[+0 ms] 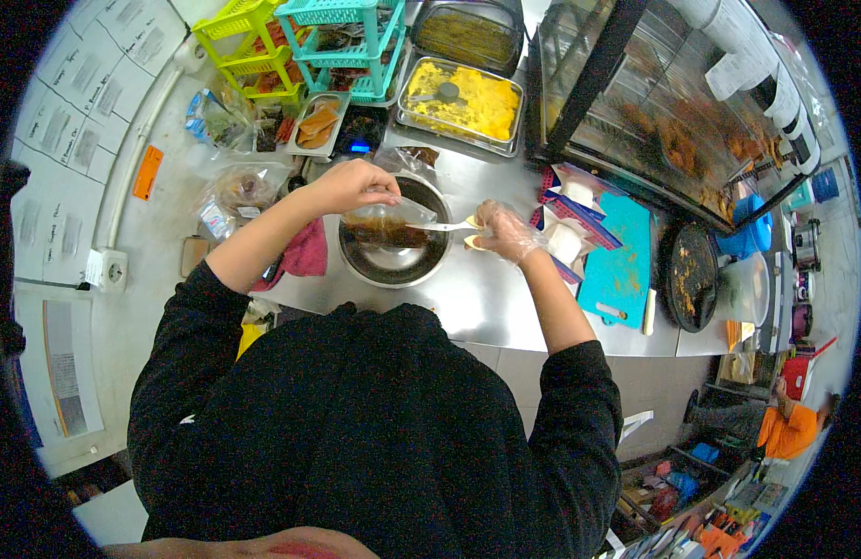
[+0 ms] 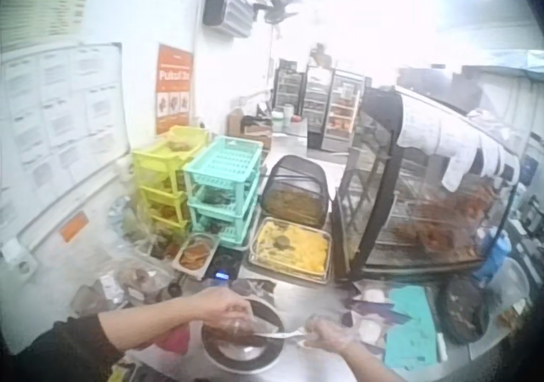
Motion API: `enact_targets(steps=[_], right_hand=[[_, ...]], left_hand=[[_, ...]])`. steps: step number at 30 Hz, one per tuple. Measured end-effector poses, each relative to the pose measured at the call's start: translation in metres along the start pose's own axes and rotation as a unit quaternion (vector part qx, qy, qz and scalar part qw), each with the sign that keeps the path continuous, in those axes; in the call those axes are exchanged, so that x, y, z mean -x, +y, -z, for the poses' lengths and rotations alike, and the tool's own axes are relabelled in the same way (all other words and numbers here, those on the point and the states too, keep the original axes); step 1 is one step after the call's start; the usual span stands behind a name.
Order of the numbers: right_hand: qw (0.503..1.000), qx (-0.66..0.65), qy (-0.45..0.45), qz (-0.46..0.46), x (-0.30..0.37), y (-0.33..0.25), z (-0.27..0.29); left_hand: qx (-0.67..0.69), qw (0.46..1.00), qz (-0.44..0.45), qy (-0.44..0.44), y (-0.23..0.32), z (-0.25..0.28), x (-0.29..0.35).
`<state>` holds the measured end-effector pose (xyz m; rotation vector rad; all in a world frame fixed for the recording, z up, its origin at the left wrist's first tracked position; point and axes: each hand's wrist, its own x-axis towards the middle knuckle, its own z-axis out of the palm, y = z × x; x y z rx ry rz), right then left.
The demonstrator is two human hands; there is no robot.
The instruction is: The person assembles food orders by placing fried items and rice into paper trays, adding sauce from a pouch, and handing the completed trays to a coworker. The person also handles receipts and organizes items on the counter.
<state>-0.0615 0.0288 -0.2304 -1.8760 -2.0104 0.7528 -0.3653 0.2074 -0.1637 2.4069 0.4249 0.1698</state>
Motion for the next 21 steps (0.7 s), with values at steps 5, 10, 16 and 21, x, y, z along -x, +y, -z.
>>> enact_targets(steps=[5,10,16,21], right_hand=[[0.991,-0.059,0.051,0.106,-0.015,-0.005,-0.029],[0.986,-0.150,0.044,0.062,-0.026,-0.007,-0.060],[0.969,-0.243,0.042,-0.001,-0.026,-0.008,-0.077],[0.978,-0.199,0.064,0.026,-0.028,-0.021,-0.078]], left_hand=[[0.020,1.000,0.007,-0.006,-0.006,-0.004,-0.001],[0.053,0.998,0.028,-0.006,-0.006,-0.004,-0.003],[-0.048,0.991,0.102,0.073,-0.034,0.011,0.033],[0.242,0.951,0.189,0.043,-0.075,-0.017,0.065]])
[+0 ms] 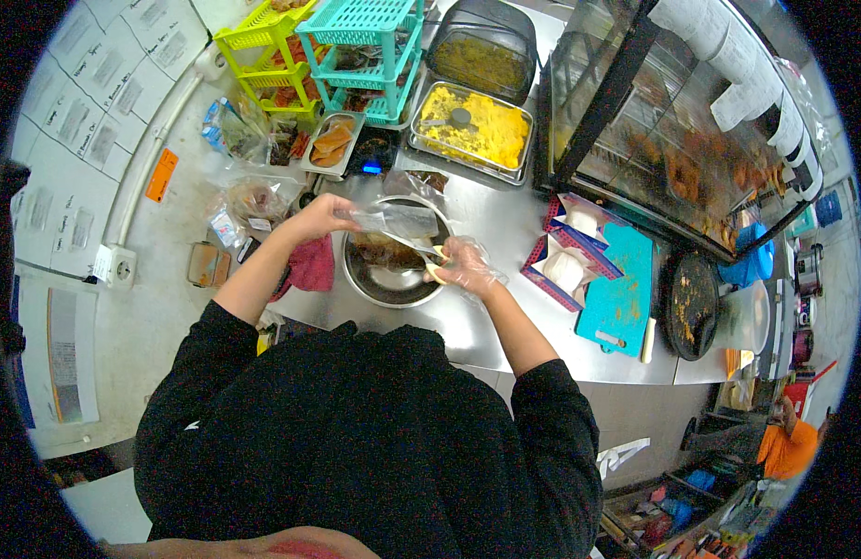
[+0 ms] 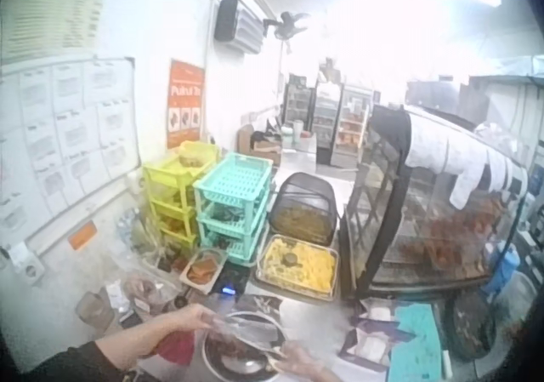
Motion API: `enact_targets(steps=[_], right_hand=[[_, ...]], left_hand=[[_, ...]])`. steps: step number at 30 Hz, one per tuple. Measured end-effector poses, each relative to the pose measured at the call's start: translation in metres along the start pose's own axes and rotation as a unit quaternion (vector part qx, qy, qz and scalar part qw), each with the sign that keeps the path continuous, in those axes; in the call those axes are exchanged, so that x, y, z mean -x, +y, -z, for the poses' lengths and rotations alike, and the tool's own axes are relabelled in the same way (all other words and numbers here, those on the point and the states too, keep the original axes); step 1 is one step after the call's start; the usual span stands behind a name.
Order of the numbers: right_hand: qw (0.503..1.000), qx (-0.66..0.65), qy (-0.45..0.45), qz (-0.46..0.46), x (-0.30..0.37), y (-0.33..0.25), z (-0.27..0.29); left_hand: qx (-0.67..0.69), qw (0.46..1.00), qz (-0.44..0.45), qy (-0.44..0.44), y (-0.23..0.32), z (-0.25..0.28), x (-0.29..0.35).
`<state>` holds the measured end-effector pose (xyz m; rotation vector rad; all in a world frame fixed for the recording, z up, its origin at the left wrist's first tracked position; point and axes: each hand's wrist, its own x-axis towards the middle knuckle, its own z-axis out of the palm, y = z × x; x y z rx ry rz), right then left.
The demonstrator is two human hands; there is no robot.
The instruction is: The person assembles food orders by placing fried items and rice into paper trays, adding sauce from a pouch, and handing the completed trays to a coworker. The person also handles receipts and organizes items on the counter.
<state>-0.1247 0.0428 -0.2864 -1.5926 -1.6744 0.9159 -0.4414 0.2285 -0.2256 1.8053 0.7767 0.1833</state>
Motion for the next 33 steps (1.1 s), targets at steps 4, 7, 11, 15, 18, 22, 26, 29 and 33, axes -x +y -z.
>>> enact_targets(steps=[4,7,11,15,18,22,26,29,33], right_hand=[[0.996,0.080,0.019,0.025,-0.007,-0.008,-0.007],[1.000,0.010,0.020,0.018,-0.012,-0.011,-0.016],[0.995,-0.091,-0.040,0.007,-0.021,-0.016,-0.025],[0.995,-0.097,-0.028,0.023,-0.033,-0.024,-0.025],[0.996,-0.076,-0.022,0.028,-0.043,-0.031,-0.025],[0.995,-0.061,-0.080,0.015,-0.051,-0.040,-0.022],[0.947,-0.310,-0.077,-0.027,-0.056,-0.049,-0.018],[0.988,-0.106,-0.078,-0.081,-0.061,-0.054,-0.013],[0.983,-0.152,-0.093,-0.049,-0.070,-0.054,0.003]], left_hand=[[0.031,0.997,0.008,0.067,-0.022,-0.012,0.002],[0.097,0.990,-0.011,0.107,-0.021,-0.018,0.006],[0.101,0.990,-0.020,0.093,-0.015,-0.023,0.009],[0.108,0.989,-0.029,0.100,-0.015,-0.030,0.003],[0.083,0.988,-0.044,0.119,-0.016,-0.034,-0.002],[0.038,0.988,-0.066,0.135,-0.018,-0.040,-0.007],[0.014,0.981,-0.102,0.166,-0.019,-0.043,-0.010],[-0.013,0.978,-0.111,0.177,-0.018,-0.044,-0.010],[0.002,0.982,-0.105,0.155,-0.013,-0.043,-0.008]])
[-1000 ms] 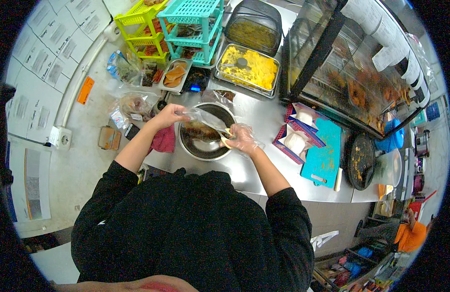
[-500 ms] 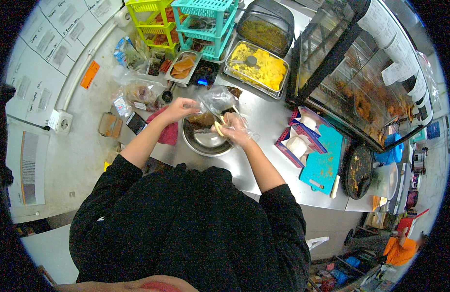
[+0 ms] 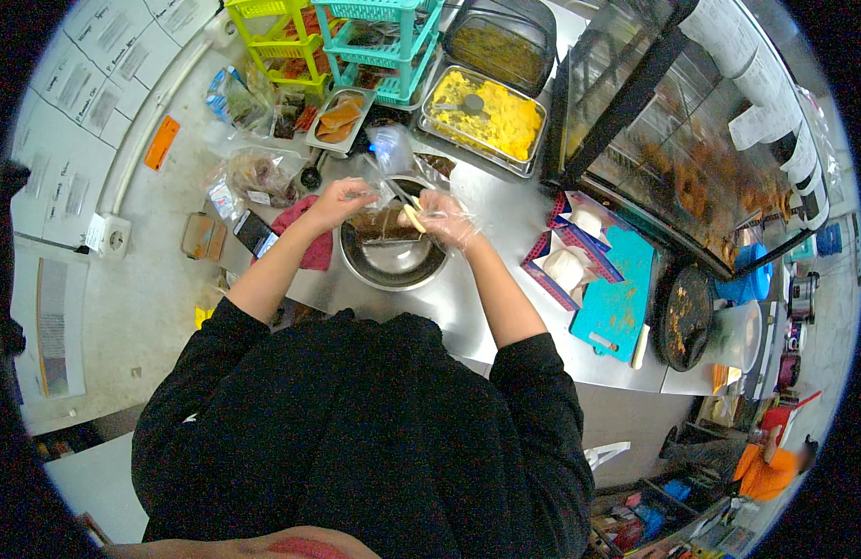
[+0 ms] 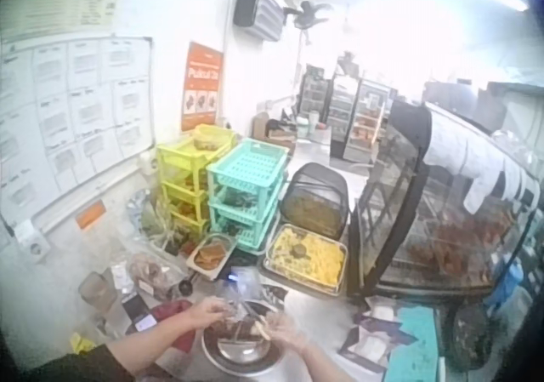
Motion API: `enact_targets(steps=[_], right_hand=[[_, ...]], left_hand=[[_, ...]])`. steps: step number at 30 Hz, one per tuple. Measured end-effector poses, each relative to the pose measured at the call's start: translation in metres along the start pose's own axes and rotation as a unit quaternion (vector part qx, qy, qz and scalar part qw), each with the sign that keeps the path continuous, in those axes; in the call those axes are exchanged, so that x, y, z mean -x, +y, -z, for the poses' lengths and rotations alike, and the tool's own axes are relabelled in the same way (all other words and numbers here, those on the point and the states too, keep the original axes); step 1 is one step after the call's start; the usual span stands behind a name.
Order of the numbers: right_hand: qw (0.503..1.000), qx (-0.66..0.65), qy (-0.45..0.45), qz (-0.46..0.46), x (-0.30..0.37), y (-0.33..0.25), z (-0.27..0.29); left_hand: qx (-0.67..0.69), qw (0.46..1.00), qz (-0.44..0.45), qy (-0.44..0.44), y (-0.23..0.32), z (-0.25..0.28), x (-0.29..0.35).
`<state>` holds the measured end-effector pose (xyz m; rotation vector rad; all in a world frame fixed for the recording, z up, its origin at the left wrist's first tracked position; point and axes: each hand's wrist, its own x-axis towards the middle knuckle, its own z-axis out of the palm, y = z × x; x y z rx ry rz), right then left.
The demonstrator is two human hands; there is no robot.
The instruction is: The person assembles food orders by placing fried items and rice into paper trays, adding sauce from a pouch, and handing the completed trays to a coworker. The person also handles receipts and organizes items on the counter.
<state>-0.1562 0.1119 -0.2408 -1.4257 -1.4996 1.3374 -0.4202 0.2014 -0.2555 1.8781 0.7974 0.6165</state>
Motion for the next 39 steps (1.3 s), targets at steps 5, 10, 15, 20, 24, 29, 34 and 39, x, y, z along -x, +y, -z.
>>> enact_targets(steps=[5,10,15,20,24,29,34,39], right_hand=[[0.991,0.121,0.053,-0.024,0.002,0.008,0.036],[0.873,0.396,0.213,-0.189,0.029,0.041,0.069],[0.831,0.436,0.162,-0.307,0.063,0.067,0.075],[0.828,0.433,0.356,-0.005,0.095,0.047,0.024],[0.975,0.152,0.164,-0.007,0.136,0.011,-0.074],[0.975,-0.096,0.200,-0.009,0.187,-0.016,-0.186],[0.915,-0.115,0.386,-0.034,0.214,-0.007,-0.240],[0.850,-0.183,0.493,0.028,0.235,0.020,-0.247]], left_hand=[[0.034,0.999,-0.001,0.010,0.010,0.001,0.002],[0.022,0.999,-0.025,0.028,0.030,-0.001,0.008],[0.033,0.996,-0.057,0.058,0.082,-0.001,0.022],[-0.023,0.990,-0.064,0.125,0.155,0.008,0.052],[0.073,0.987,0.013,0.139,0.188,0.002,0.074],[0.232,0.960,0.102,0.120,0.192,-0.023,0.109],[0.341,0.929,0.125,0.065,0.183,-0.063,0.139],[0.421,0.894,0.144,0.053,0.176,-0.092,0.146]])
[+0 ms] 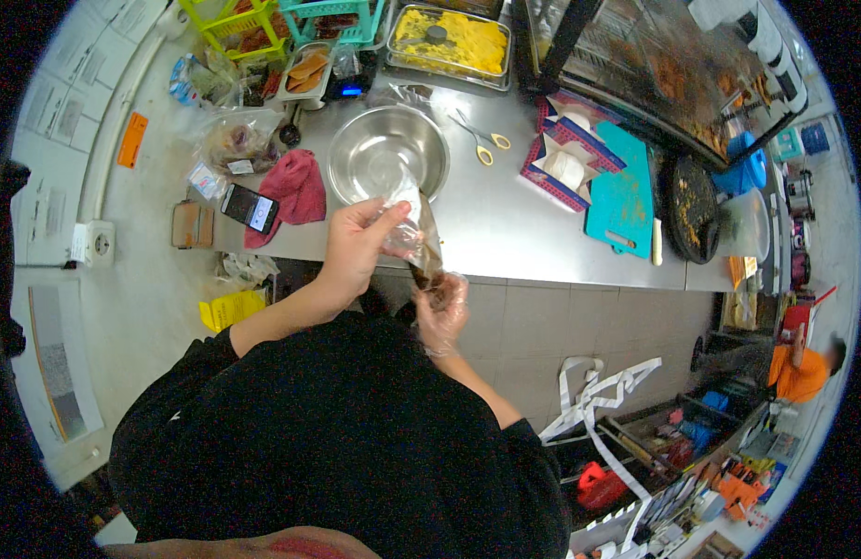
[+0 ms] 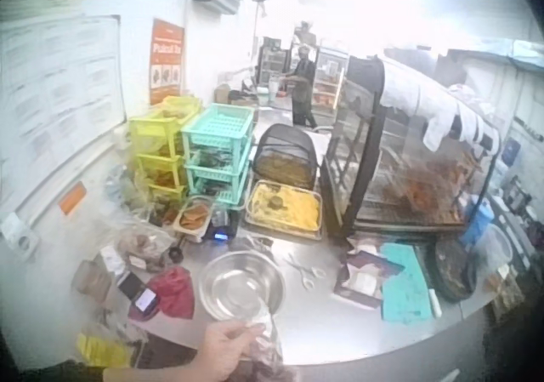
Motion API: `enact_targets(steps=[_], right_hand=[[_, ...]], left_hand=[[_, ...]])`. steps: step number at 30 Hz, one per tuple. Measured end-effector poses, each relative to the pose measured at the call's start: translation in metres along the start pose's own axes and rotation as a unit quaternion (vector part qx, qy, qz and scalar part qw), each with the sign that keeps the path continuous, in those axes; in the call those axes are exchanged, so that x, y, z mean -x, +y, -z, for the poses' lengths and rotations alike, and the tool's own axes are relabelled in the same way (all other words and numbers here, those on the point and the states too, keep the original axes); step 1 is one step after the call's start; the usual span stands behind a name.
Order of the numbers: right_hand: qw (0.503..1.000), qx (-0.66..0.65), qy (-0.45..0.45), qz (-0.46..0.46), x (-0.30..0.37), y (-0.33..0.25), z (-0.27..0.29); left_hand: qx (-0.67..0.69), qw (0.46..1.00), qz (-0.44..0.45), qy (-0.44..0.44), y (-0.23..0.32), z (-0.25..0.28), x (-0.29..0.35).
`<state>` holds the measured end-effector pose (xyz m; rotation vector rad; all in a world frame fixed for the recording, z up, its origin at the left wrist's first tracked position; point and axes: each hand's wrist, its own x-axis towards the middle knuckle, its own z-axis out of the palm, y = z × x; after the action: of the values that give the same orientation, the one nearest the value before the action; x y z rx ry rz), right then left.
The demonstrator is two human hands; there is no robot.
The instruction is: The person assembles food orders by placing fried items and rice into paper trays, adding sauce from a pouch, and handing the completed trays to a coworker. The person also handles receipts and organizes items on the counter.
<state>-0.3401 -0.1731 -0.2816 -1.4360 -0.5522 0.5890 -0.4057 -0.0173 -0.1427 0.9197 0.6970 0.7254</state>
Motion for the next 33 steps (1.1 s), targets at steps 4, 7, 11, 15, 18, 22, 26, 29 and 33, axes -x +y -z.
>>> enact_targets(steps=[4,7,11,15,18,22,26,29,33], right_hand=[[0.998,0.040,-0.008,0.056,-0.021,0.002,0.030],[0.994,0.059,-0.026,0.092,-0.048,-0.010,0.046],[0.986,0.099,-0.067,0.119,-0.082,-0.040,0.061],[0.973,0.152,-0.127,0.114,-0.114,-0.072,0.073],[0.964,0.172,-0.174,0.108,-0.134,-0.089,0.078],[0.945,0.243,-0.191,0.106,-0.155,-0.103,0.078],[0.918,0.283,-0.230,0.155,-0.177,-0.119,0.074],[0.881,0.339,-0.262,0.200,-0.197,-0.132,0.069],[0.836,0.392,-0.302,0.238,-0.227,-0.148,0.051]], left_hand=[[0.023,1.000,0.003,0.015,-0.009,-0.008,-0.011],[0.054,0.998,0.004,0.034,-0.012,-0.014,-0.018],[0.065,0.995,0.008,0.070,-0.010,-0.022,-0.027],[0.079,0.993,0.016,0.091,-0.011,-0.026,-0.036],[0.081,0.991,0.024,0.104,-0.017,-0.025,-0.041],[0.078,0.989,0.026,0.123,-0.025,-0.019,-0.048],[0.074,0.986,0.053,0.138,-0.026,-0.005,-0.058],[0.072,0.985,0.081,0.138,-0.021,0.012,-0.064],[0.030,0.981,0.097,0.164,-0.014,0.039,-0.070]])
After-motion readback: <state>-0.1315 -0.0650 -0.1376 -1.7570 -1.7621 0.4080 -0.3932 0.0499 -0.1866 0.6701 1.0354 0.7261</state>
